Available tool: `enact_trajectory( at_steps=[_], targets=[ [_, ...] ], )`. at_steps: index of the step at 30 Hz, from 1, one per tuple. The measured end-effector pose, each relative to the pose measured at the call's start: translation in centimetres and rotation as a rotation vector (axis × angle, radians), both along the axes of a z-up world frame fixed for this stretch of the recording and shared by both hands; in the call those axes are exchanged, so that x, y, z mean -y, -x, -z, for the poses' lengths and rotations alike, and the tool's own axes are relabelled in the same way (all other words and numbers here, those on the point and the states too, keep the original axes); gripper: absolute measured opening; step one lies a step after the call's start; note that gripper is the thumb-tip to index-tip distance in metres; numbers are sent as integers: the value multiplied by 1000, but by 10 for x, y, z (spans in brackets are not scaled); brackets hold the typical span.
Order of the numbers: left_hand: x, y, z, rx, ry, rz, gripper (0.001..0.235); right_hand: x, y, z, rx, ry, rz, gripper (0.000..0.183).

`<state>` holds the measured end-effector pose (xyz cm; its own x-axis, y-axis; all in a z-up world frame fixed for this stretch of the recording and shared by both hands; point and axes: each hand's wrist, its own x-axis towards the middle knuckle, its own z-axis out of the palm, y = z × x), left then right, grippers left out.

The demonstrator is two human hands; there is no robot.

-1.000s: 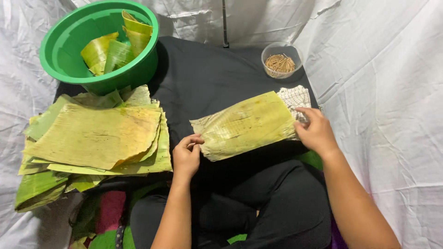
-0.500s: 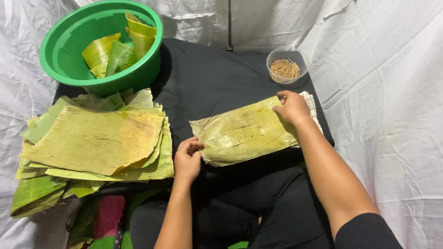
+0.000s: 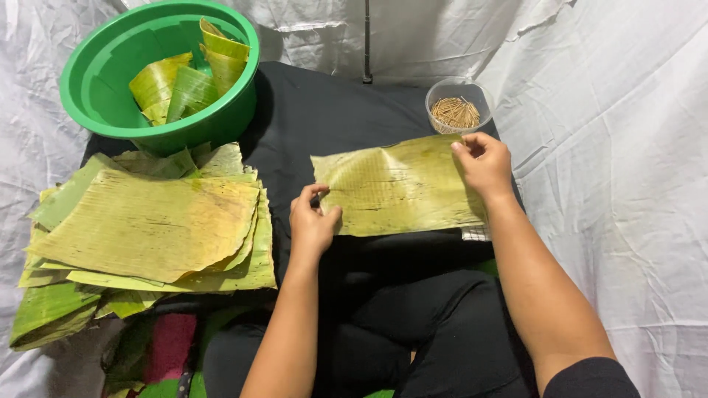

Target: Cleaning banana leaves with a cloth and folding one into a cone shape

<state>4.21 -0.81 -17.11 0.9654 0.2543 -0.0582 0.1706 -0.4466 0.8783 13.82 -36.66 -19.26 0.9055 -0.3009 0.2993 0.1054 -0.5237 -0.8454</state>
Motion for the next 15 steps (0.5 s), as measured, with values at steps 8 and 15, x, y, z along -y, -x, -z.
enact_trajectory(
  at_steps=[8,15],
  targets=[
    [-11,-40,69,-72,-225,99,37,-1,18,25,-185,217,28,28],
    [-17,-45,62,-82,-305,196,58,12,15,36,-295,216,-20,39]
  ],
)
